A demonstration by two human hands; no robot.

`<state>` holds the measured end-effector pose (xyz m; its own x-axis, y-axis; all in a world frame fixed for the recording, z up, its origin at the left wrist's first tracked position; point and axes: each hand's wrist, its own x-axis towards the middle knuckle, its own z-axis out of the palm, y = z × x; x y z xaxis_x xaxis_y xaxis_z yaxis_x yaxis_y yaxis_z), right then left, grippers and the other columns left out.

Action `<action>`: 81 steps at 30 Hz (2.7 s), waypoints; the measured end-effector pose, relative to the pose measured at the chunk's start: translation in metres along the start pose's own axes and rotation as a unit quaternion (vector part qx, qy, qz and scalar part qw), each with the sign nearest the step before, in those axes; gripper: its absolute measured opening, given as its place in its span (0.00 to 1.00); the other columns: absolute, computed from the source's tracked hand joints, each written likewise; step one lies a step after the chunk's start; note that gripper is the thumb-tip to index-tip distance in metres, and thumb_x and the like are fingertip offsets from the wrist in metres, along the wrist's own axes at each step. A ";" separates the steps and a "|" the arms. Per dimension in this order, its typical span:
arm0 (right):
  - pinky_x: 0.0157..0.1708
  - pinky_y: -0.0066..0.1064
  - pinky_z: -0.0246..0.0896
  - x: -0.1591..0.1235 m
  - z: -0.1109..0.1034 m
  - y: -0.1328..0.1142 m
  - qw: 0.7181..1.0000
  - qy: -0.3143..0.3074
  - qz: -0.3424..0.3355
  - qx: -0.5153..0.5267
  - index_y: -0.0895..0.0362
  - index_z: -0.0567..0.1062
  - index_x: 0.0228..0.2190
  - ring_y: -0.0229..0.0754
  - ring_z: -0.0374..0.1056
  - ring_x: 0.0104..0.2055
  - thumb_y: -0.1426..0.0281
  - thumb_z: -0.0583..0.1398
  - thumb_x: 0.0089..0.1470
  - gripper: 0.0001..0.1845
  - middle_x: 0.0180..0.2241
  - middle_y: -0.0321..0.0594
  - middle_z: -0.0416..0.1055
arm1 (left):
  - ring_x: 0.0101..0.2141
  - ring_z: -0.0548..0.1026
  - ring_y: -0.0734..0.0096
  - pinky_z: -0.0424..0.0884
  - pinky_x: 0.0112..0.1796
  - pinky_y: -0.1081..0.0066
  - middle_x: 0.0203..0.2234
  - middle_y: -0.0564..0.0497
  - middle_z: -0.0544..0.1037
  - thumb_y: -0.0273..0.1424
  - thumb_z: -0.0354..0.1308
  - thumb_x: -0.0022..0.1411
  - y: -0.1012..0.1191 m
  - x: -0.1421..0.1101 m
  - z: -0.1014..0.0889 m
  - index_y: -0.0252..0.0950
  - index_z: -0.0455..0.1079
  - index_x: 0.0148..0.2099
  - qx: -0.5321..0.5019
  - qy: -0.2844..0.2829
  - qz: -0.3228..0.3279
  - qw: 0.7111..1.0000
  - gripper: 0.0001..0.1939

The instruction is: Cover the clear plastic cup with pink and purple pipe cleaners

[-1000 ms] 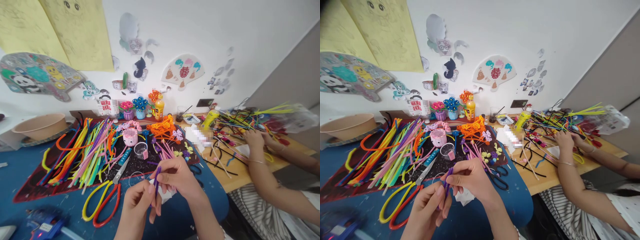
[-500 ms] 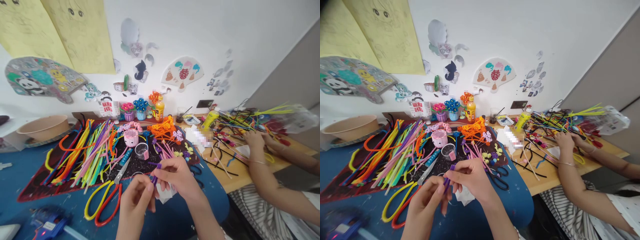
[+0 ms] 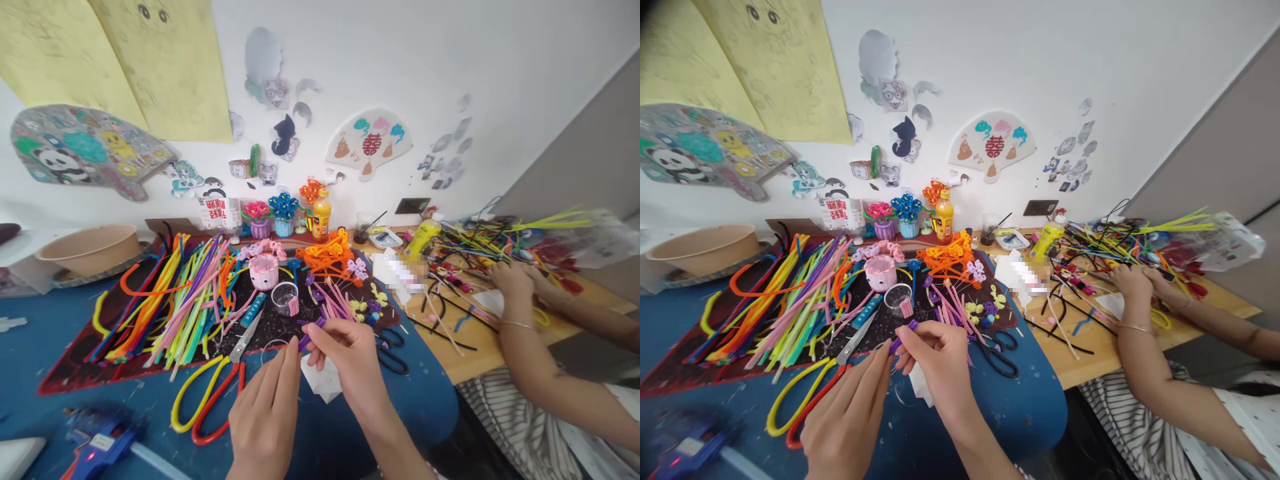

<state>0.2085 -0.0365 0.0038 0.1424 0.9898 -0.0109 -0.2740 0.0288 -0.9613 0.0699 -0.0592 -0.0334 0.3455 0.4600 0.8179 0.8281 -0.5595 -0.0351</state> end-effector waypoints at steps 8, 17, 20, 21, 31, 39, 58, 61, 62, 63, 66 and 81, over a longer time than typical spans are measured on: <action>0.19 0.26 0.66 -0.002 -0.001 0.009 1.000 0.021 -0.008 0.005 0.58 0.82 0.21 0.37 0.68 0.16 0.61 0.70 0.48 0.14 0.17 0.37 0.75 | 0.37 0.84 0.62 0.76 0.42 0.71 0.39 0.40 0.85 0.16 0.57 0.64 -0.001 -0.008 0.000 0.24 0.67 0.59 -0.002 -0.029 -0.010 1.000 0.21; 0.20 0.27 0.67 -0.003 0.000 0.007 0.999 0.047 0.005 0.001 0.59 0.83 0.23 0.36 0.68 0.17 0.59 0.70 0.48 0.15 0.17 0.39 0.74 | 0.38 0.84 0.63 0.76 0.42 0.74 0.39 0.42 0.85 0.17 0.60 0.63 -0.007 -0.015 -0.001 0.27 0.63 0.64 -0.006 -0.043 -0.019 0.999 0.28; 0.20 0.27 0.67 -0.003 0.000 0.009 0.999 0.052 0.012 0.006 0.60 0.83 0.23 0.37 0.68 0.17 0.59 0.71 0.47 0.15 0.17 0.39 0.75 | 0.37 0.84 0.64 0.76 0.42 0.75 0.38 0.44 0.86 0.15 0.59 0.61 -0.007 -0.013 -0.001 0.29 0.65 0.63 -0.020 -0.016 -0.024 0.999 0.28; 0.20 0.28 0.67 -0.003 0.000 0.010 0.999 0.051 0.016 0.008 0.60 0.83 0.23 0.37 0.68 0.17 0.59 0.71 0.47 0.15 0.17 0.39 0.75 | 0.37 0.84 0.64 0.76 0.42 0.75 0.38 0.45 0.86 0.14 0.58 0.61 -0.007 -0.013 -0.001 0.31 0.66 0.62 -0.028 -0.009 -0.027 0.999 0.28; 0.23 0.26 0.70 -0.004 0.000 0.021 0.992 0.052 0.050 0.100 0.60 0.84 0.27 0.36 0.71 0.19 0.59 0.73 0.44 0.16 0.20 0.39 0.76 | 0.26 0.83 0.65 0.78 0.30 0.74 0.27 0.51 0.85 0.35 0.63 0.62 -0.004 -0.001 -0.001 0.38 0.78 0.42 -0.269 -0.064 -0.381 0.882 0.08; 0.20 0.25 0.68 0.002 -0.024 0.020 0.998 -0.017 0.055 0.019 0.60 0.81 0.25 0.39 0.73 0.20 0.60 0.74 0.41 0.16 0.19 0.39 0.77 | 0.19 0.75 0.70 0.72 0.20 0.75 0.20 0.52 0.79 0.42 0.63 0.59 -0.015 0.017 -0.007 0.35 0.75 0.32 -0.478 -0.104 -0.512 0.706 0.14; 0.16 0.21 0.52 0.019 -0.024 0.006 0.948 -0.276 0.099 -0.124 0.60 0.79 0.27 0.30 0.60 0.14 0.54 0.67 0.51 0.20 0.16 0.30 0.67 | 0.20 0.78 0.71 0.74 0.22 0.77 0.23 0.52 0.83 0.33 0.67 0.54 -0.033 0.021 -0.011 0.38 0.80 0.34 -0.468 -0.125 -0.431 0.762 0.05; 0.16 0.21 0.51 0.021 -0.024 0.004 0.941 -0.297 0.114 -0.112 0.60 0.79 0.28 0.29 0.59 0.14 0.55 0.68 0.51 0.19 0.15 0.30 0.67 | 0.19 0.78 0.71 0.75 0.22 0.77 0.22 0.52 0.83 0.32 0.67 0.54 -0.034 0.020 -0.011 0.38 0.80 0.33 -0.469 -0.117 -0.416 0.770 0.03; 0.15 0.21 0.51 0.021 -0.024 0.003 0.941 -0.300 0.115 -0.109 0.61 0.80 0.28 0.29 0.58 0.14 0.55 0.68 0.51 0.19 0.15 0.29 0.66 | 0.19 0.78 0.71 0.75 0.22 0.77 0.22 0.53 0.82 0.31 0.67 0.54 -0.035 0.020 -0.011 0.39 0.80 0.32 -0.470 -0.116 -0.410 0.773 0.03; 0.15 0.20 0.50 0.021 -0.024 0.003 0.941 -0.301 0.116 -0.105 0.61 0.80 0.28 0.28 0.57 0.14 0.56 0.68 0.51 0.19 0.15 0.29 0.66 | 0.19 0.78 0.72 0.75 0.23 0.77 0.22 0.53 0.82 0.30 0.67 0.54 -0.035 0.021 -0.011 0.39 0.80 0.32 -0.473 -0.115 -0.404 0.775 0.02; 0.14 0.20 0.49 0.022 -0.024 0.003 0.938 -0.312 0.123 -0.091 0.62 0.80 0.27 0.27 0.55 0.13 0.57 0.68 0.52 0.18 0.14 0.28 0.64 | 0.21 0.80 0.71 0.76 0.24 0.77 0.25 0.52 0.84 0.29 0.68 0.54 -0.037 0.022 -0.011 0.39 0.81 0.34 -0.484 -0.118 -0.377 0.781 0.03; 0.13 0.21 0.46 0.020 -0.024 0.000 0.937 -0.317 0.112 -0.100 0.61 0.80 0.27 0.28 0.54 0.13 0.60 0.68 0.52 0.16 0.14 0.30 0.64 | 0.18 0.78 0.75 0.75 0.21 0.81 0.20 0.57 0.82 0.26 0.68 0.55 -0.035 0.027 -0.017 0.40 0.81 0.32 -0.472 -0.092 -0.336 0.810 0.03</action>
<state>0.2345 -0.0206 -0.0032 -0.5073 0.8542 -0.1140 -0.0377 -0.1542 -0.9873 0.0423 -0.0393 -0.0003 0.0898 0.9256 0.3677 0.1797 -0.3782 0.9081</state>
